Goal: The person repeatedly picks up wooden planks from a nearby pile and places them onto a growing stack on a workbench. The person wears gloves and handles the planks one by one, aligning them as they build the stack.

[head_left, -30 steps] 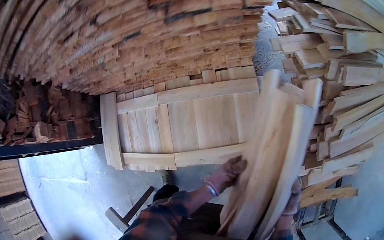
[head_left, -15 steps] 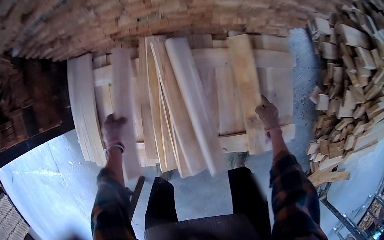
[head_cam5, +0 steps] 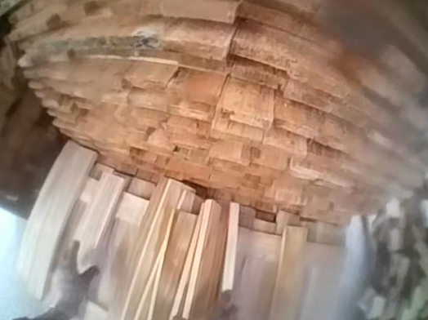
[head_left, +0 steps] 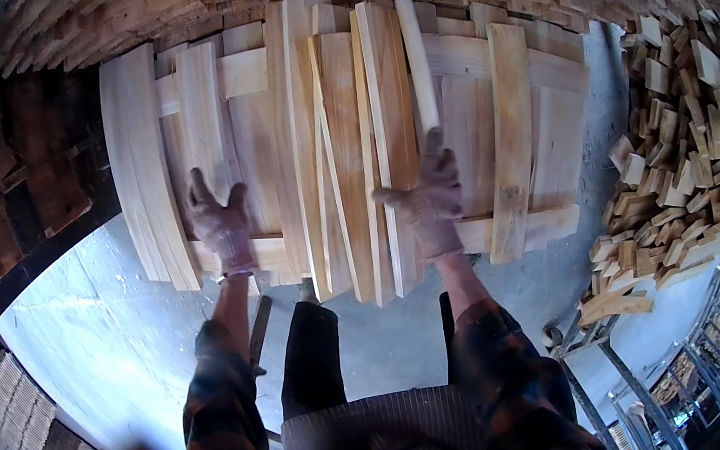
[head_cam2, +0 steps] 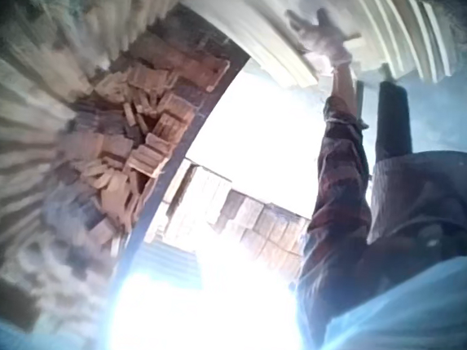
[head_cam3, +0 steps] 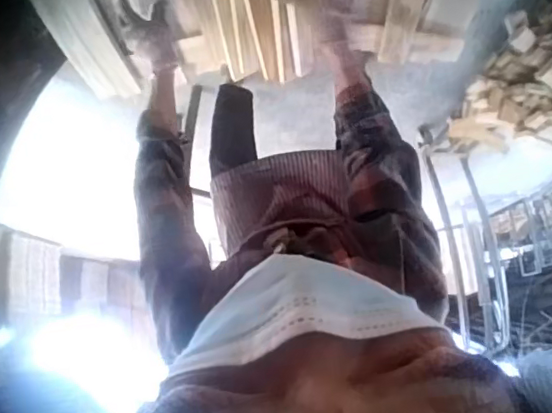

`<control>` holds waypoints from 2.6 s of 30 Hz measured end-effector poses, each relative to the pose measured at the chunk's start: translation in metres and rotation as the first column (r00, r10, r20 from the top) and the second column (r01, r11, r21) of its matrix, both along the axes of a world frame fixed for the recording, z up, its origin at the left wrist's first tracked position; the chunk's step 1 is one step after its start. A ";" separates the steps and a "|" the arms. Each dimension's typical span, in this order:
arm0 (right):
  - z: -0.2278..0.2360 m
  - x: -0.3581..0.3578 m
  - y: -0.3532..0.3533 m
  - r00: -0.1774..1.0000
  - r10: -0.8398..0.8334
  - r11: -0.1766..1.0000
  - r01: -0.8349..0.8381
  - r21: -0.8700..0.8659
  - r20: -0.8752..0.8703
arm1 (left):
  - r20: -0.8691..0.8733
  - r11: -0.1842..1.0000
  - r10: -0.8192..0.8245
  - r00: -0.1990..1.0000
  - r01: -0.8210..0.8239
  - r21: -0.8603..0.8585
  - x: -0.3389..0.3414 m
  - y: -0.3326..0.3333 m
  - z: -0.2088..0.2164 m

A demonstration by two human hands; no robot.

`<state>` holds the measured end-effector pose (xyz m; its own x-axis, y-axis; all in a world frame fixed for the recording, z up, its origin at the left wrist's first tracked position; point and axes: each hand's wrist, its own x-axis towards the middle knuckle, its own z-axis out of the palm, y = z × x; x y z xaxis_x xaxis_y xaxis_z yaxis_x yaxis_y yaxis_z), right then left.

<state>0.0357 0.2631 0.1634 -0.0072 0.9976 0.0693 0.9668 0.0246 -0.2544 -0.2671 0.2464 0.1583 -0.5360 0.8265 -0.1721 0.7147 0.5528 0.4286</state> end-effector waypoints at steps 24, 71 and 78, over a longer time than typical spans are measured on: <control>0.041 0.001 0.004 0.989 -0.137 0.878 0.096 -0.469 -0.055 | 0.545 0.975 0.204 0.813 -0.218 -0.040 0.001 -0.035 -0.003; -0.036 0.178 0.038 0.267 -0.709 0.691 0.080 -0.718 -0.653 | -0.286 0.943 -0.066 0.956 -0.034 -0.331 -0.077 -0.094 -0.027; -0.043 0.184 0.030 0.248 -0.698 0.708 0.098 -0.700 -0.671 | -0.284 0.994 -0.104 0.953 0.107 -0.006 -0.042 -0.084 0.005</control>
<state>0.2200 0.2929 0.1208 0.1625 0.7183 -0.6765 -0.0026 -0.6853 -0.7283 -0.3092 0.1627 0.1630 -0.4714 0.8817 -0.0182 0.8615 0.4648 0.2045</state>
